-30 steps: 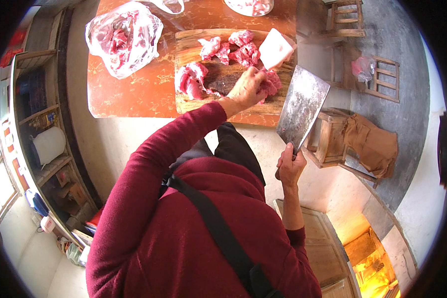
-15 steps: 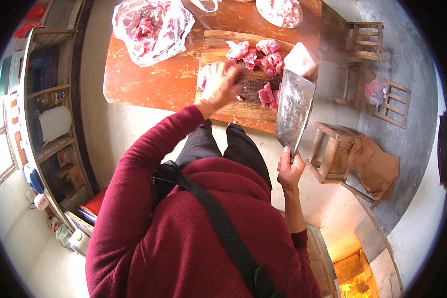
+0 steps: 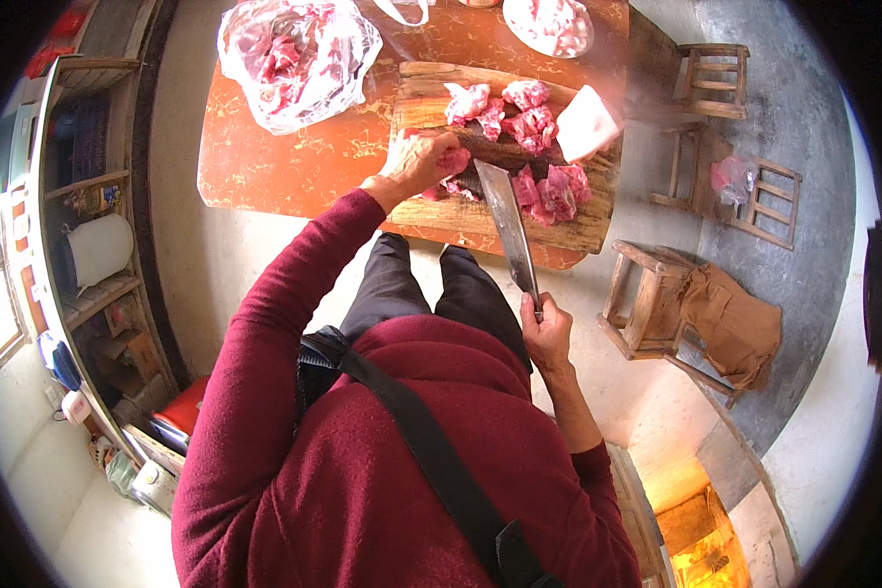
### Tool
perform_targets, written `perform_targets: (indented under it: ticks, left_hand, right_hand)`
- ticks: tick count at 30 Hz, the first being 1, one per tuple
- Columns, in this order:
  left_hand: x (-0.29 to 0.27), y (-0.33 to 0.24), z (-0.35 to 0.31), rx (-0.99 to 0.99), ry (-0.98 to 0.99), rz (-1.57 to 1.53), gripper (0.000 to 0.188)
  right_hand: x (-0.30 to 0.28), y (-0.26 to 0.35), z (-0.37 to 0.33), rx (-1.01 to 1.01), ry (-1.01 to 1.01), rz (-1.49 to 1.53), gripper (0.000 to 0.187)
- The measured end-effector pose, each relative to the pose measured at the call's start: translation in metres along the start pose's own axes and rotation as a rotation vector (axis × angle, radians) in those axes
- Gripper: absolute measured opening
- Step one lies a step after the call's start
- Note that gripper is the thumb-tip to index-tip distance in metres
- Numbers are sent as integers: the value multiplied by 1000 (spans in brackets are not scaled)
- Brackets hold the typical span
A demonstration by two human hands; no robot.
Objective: The person uses a cleaver to chop raw meat into smaller pieces on a wooden cutting board. They then place the chopped meat into plastic bags and set them aside on the table.
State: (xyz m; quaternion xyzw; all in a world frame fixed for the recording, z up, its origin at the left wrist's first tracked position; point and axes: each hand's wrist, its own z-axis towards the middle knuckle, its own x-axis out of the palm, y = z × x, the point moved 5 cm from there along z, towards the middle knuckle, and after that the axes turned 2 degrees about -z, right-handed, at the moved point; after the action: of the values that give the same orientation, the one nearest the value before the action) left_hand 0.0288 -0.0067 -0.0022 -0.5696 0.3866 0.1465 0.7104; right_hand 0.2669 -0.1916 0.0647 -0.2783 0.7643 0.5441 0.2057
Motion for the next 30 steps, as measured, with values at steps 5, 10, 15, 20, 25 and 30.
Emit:
perform_targets:
  ticks: [5, 10, 15, 20, 25, 30]
  left_hand:
    - [-5, 4, -1, -354, 132, -588, 26]
    - [16, 4, -17, -593, 182, -1421, 29]
    - [17, 2, -17, -568, 145, -1485, 31]
    - [-4, 24, -9, -503, -48, -985, 22]
    - [-21, 40, 5, -359, -106, -267, 30]
    - [-21, 40, 6, -98, -266, 59, 37]
  right_hand:
    - [2, -5, -2, 49, 5, 18, 28]
    - [-1, -9, 2, 63, -18, 26, 29]
    - [-3, -9, 5, 73, -18, 9, 30]
    - [-2, -18, 5, 76, 7, -42, 29]
    - [2, -21, 5, 59, 2, -170, 30]
    - [-7, -29, -3, 159, -56, -149, 31]
